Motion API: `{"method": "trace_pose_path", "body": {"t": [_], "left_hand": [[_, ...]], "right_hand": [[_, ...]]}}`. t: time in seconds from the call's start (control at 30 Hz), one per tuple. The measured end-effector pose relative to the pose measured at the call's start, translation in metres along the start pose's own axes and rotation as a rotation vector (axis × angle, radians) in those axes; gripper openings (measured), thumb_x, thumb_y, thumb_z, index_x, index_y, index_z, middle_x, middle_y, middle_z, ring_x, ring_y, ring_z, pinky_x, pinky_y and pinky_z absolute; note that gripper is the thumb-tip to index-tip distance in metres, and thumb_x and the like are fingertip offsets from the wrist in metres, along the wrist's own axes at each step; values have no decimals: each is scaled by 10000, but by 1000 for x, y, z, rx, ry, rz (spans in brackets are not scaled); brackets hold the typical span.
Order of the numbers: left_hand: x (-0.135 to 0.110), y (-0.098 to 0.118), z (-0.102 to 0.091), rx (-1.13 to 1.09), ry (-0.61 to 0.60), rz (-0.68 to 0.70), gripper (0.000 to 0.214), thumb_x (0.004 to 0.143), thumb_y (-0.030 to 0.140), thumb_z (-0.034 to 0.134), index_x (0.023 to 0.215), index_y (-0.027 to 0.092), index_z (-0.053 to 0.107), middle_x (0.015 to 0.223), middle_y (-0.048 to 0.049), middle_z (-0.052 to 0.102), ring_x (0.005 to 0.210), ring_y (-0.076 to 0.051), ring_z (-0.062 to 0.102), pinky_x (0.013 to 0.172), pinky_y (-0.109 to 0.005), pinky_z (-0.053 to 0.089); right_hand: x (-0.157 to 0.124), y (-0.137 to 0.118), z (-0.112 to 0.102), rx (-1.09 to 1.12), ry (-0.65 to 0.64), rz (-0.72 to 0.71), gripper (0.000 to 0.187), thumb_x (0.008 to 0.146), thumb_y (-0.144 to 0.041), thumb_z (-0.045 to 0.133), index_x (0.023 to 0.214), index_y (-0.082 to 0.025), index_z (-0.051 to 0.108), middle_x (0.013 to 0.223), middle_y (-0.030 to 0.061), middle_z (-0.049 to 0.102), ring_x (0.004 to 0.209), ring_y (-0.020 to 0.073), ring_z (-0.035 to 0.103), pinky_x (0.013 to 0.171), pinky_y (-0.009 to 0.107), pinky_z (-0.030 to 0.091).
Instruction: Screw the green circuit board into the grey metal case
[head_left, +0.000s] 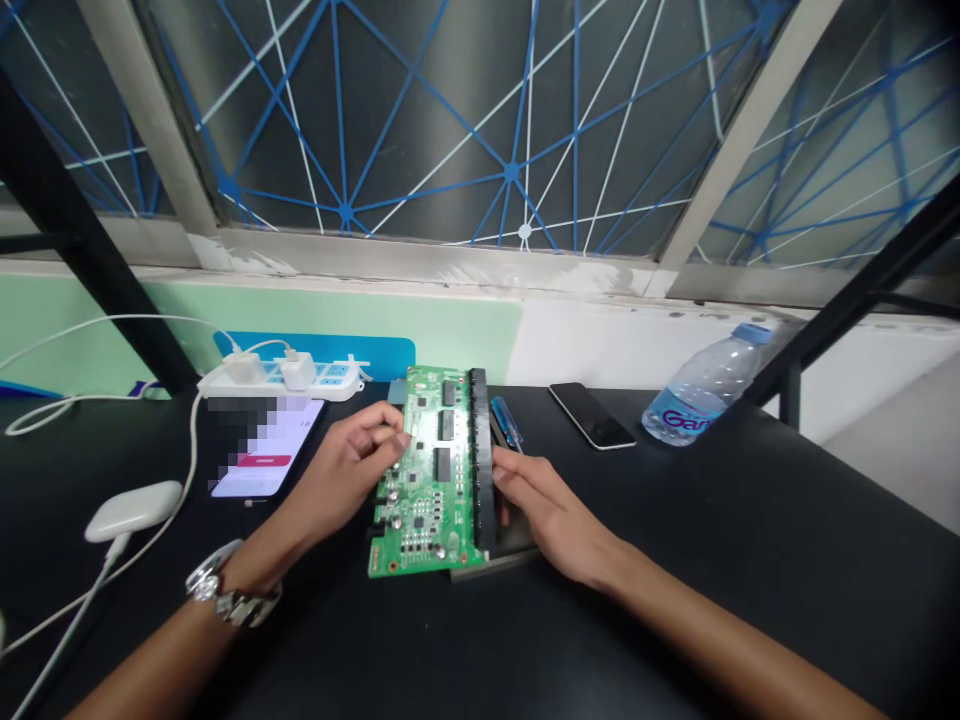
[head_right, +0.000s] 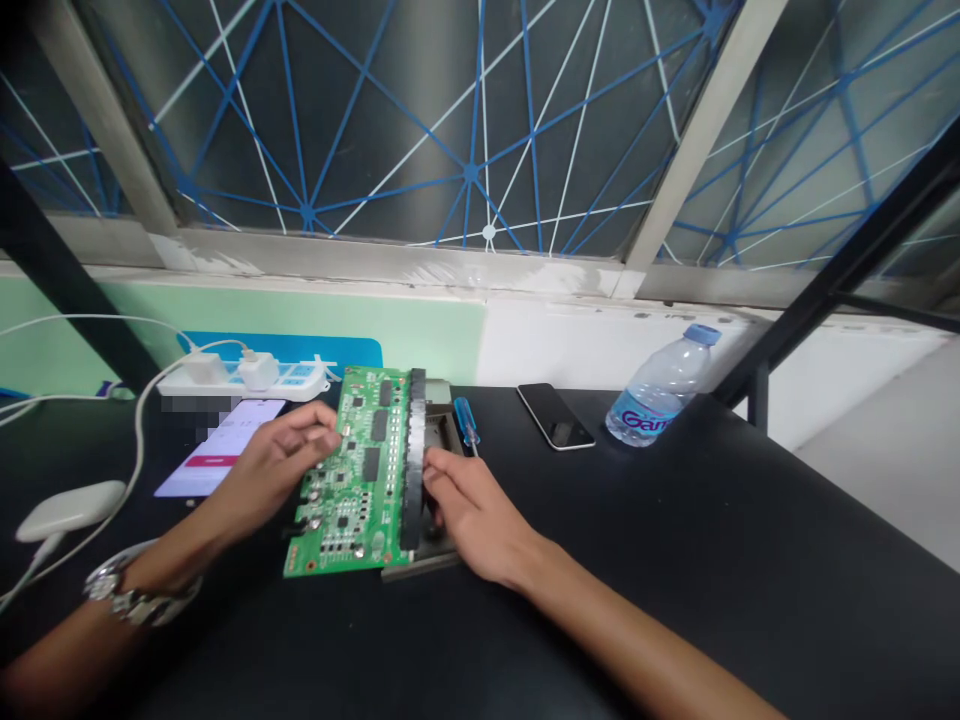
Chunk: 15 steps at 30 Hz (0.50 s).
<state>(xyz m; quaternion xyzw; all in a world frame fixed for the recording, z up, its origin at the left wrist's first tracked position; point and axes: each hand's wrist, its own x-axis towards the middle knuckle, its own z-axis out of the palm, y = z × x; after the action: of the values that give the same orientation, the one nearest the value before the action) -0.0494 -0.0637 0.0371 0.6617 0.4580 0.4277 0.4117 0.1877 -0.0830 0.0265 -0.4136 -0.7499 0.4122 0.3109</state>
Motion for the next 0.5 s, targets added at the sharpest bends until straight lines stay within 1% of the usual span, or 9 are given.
{"method": "trace_pose_path", "body": {"t": [0.07,0.13,0.2,0.23,0.3,0.37,0.43,0.5], "left_hand": [[1,-4,4,-7,10,-2,216,868,413,557,817,207,518,586,57,354,552,-117,317,540,-237,266],[2,-7,9,-27,10,-26,221,866,425,573,869,205,565,598,51,415,568,-120,377,556,-234,319],[2,-10,12,-65,10,-67,252,863,439,589,947,202,607,628,39,496,593,-124,453,584,-236,389],[2,-11,13,-84,14,-86,278,866,443,590,996,199,624,677,22,557,635,-133,507,613,-243,428],[3,-12,14,-111,27,-105,335,880,442,578,1091,191,649,878,-33,670,802,-170,603,709,-270,493],[3,-12,14,-118,14,-99,388,893,433,569,1186,192,651,1103,-74,691,982,-216,626,811,-307,518],[1,-10,14,-128,-33,-94,458,889,426,589,1287,200,611,1175,-86,690,1073,-247,624,894,-348,516],[-2,-8,18,-165,-95,-100,563,869,418,633,1379,201,534,1207,-97,685,1149,-270,606,968,-382,494]], "right_hand": [[-3,0,-2,113,-26,7,237,977,-331,404,796,-203,487,647,-35,484,599,130,519,595,275,439],[-6,0,-3,165,-30,7,165,953,-365,484,908,-210,520,661,-43,493,579,124,518,559,265,453],[-6,1,-3,162,-16,9,185,935,-393,535,1007,-222,534,670,-45,505,568,122,511,526,259,462],[-5,3,-3,154,-5,12,198,934,-395,543,1033,-223,540,671,-44,508,565,121,505,518,259,467],[-4,6,-2,157,31,11,213,939,-391,539,1068,-221,543,672,-45,498,548,114,489,497,255,473],[-2,9,-1,163,106,-3,256,929,-390,557,1120,-221,531,667,-51,477,533,108,474,473,247,473],[-1,10,2,143,191,-23,292,910,-390,592,1140,-219,532,649,-58,460,531,109,473,466,240,466],[-3,8,6,105,235,-45,305,895,-380,621,1141,-216,547,637,-59,467,534,109,482,480,239,454]]}}
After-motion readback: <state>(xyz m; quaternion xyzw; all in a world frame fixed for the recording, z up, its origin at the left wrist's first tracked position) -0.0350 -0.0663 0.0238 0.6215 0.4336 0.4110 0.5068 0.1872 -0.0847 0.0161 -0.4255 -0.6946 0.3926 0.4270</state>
